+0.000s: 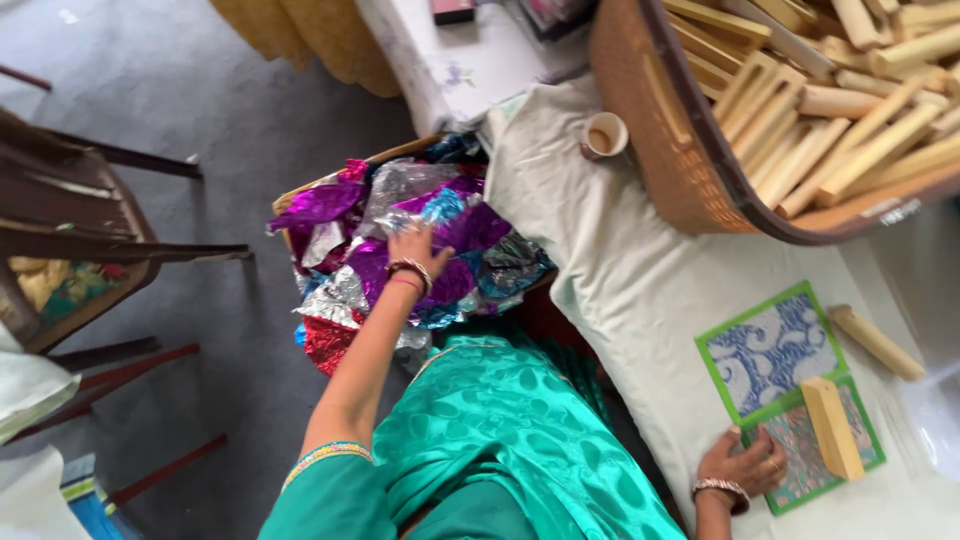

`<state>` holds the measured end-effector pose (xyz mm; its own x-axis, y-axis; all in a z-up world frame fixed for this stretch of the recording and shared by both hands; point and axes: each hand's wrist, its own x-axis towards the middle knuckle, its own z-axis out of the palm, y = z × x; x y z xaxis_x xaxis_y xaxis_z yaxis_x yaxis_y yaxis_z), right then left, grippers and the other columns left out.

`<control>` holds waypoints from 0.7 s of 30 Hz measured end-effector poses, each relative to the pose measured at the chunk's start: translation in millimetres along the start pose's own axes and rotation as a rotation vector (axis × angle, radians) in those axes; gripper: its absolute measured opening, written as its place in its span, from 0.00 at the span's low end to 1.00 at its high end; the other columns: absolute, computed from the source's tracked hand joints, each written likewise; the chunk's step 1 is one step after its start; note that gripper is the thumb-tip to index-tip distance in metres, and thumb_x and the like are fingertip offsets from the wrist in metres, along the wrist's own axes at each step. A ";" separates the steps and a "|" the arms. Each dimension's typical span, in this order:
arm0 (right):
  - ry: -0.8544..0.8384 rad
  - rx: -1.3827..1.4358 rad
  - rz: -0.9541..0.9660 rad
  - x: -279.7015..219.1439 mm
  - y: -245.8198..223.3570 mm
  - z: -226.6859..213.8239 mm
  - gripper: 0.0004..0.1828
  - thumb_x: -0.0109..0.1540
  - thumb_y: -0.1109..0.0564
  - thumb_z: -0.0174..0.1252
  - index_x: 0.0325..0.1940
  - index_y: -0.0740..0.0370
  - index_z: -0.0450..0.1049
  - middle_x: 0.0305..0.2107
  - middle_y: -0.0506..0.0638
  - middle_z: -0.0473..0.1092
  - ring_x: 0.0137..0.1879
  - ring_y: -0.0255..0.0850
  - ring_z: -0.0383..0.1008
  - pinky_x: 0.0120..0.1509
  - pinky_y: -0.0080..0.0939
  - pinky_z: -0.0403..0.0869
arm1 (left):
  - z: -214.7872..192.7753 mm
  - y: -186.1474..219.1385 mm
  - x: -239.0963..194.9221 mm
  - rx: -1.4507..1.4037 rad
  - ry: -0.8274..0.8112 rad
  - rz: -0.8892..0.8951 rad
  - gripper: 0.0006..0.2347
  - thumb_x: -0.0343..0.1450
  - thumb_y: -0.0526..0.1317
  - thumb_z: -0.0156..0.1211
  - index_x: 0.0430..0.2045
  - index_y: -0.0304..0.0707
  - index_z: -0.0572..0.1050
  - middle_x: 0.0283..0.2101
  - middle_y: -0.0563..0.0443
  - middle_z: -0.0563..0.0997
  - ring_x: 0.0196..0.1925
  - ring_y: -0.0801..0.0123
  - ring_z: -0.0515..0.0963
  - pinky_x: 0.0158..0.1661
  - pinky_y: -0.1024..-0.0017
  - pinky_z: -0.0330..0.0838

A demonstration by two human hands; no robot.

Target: The person wipes a clear plastic container with a white cloth, then takes purple metallic foil sheets from a basket, wraps a foil sheet around a wooden handle piece on the table, and presses and rolls the wrapped handle with both hands to smooth the foil around it.

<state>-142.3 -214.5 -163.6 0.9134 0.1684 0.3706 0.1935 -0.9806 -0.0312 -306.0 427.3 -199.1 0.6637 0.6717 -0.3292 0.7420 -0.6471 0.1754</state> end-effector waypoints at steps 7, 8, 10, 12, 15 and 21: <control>-0.028 -0.051 -0.020 0.7 -1.5 -2.2 0.17 0.72 0.47 0.58 0.57 0.61 0.71 0.52 0.55 0.63 0.65 0.53 0.63 0.71 0.59 0.62 | 55.7 -35.9 -31.8 -0.318 -0.178 0.111 0.32 0.69 0.61 0.58 0.64 0.43 0.66 0.69 0.43 0.67 0.69 0.51 0.65 0.65 0.55 0.62; -0.027 -0.033 -0.012 0.5 -2.6 -2.9 0.16 0.73 0.47 0.57 0.57 0.60 0.71 0.53 0.55 0.63 0.65 0.53 0.63 0.70 0.58 0.62 | 57.2 -40.8 -33.9 -0.408 -0.103 0.133 0.31 0.71 0.60 0.57 0.64 0.40 0.67 0.67 0.41 0.69 0.69 0.50 0.68 0.66 0.57 0.62; -0.025 -0.018 -0.006 0.1 -3.4 -3.4 0.16 0.73 0.47 0.57 0.57 0.60 0.71 0.53 0.54 0.63 0.65 0.53 0.63 0.69 0.58 0.62 | 42.1 -44.7 -40.8 -0.500 -0.028 0.152 0.30 0.73 0.59 0.56 0.64 0.37 0.68 0.65 0.38 0.72 0.68 0.49 0.70 0.67 0.59 0.62; -0.037 -0.040 0.001 -0.1 -2.9 -3.0 0.17 0.73 0.46 0.57 0.57 0.61 0.71 0.53 0.54 0.63 0.65 0.53 0.63 0.71 0.60 0.63 | 7.9 -42.5 -49.0 -0.471 0.032 0.117 0.29 0.70 0.58 0.59 0.60 0.37 0.70 0.63 0.38 0.74 0.65 0.49 0.71 0.65 0.59 0.64; -0.011 -0.049 -0.021 -1.8 0.0 0.5 0.15 0.73 0.47 0.57 0.57 0.59 0.71 0.54 0.53 0.62 0.67 0.52 0.62 0.69 0.57 0.63 | -2.6 -44.6 -46.2 -0.486 0.090 0.179 0.29 0.67 0.54 0.67 0.57 0.34 0.72 0.59 0.33 0.74 0.60 0.45 0.72 0.59 0.56 0.67; -0.075 -0.076 0.001 -2.9 7.0 5.3 0.16 0.73 0.47 0.57 0.58 0.60 0.70 0.55 0.54 0.61 0.67 0.52 0.61 0.70 0.58 0.62 | -29.2 -103.6 -0.4 -0.263 0.384 -0.443 0.11 0.69 0.40 0.69 0.43 0.47 0.80 0.69 0.44 0.70 0.68 0.54 0.70 0.61 0.62 0.74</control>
<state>-141.7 -221.3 -169.8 0.9385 0.1712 0.2999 0.1670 -0.9851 0.0399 -380.3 504.6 -190.1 0.2396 0.9679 -0.0759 0.9198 -0.2013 0.3368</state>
